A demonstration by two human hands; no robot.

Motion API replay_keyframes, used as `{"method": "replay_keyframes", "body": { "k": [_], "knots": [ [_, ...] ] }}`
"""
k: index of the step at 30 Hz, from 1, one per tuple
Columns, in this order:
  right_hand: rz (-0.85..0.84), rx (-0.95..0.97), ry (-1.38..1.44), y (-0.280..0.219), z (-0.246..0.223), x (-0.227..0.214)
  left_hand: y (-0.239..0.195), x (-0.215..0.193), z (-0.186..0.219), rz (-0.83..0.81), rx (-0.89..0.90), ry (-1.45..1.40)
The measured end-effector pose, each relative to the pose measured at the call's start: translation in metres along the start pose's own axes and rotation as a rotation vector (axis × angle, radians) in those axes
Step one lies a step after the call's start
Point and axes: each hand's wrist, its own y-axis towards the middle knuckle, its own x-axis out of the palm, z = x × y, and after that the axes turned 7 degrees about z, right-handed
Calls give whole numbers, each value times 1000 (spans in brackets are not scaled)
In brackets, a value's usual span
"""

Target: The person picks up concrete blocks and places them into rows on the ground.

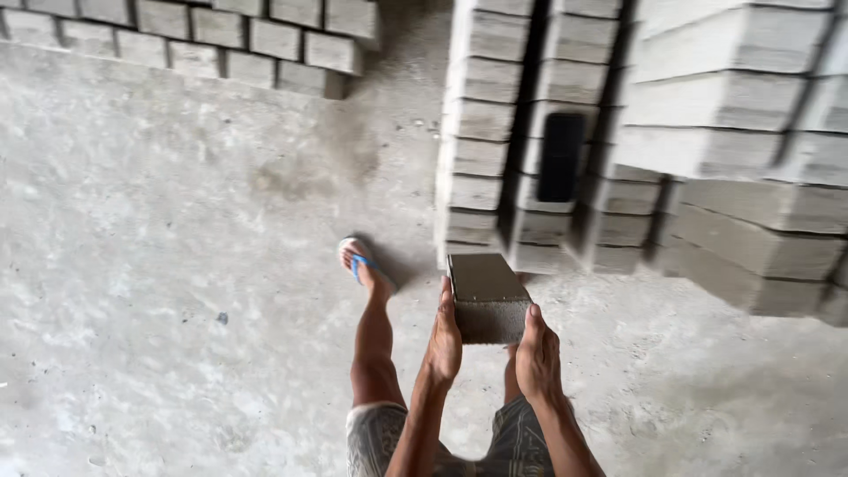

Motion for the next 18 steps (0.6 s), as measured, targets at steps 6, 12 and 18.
{"method": "replay_keyframes", "body": {
  "k": [6, 12, 18],
  "knots": [
    [-37, 127, -129, -44, -66, 128, -2, -144, 121, 46, 34, 153],
    [1, 115, -16, -19, -176, 200, 66, -200, 169, 39, 174, 174],
    [50, -136, 173, 95, -176, 272, 152, -260, 29, 37, 192, 424]
  ]
}}
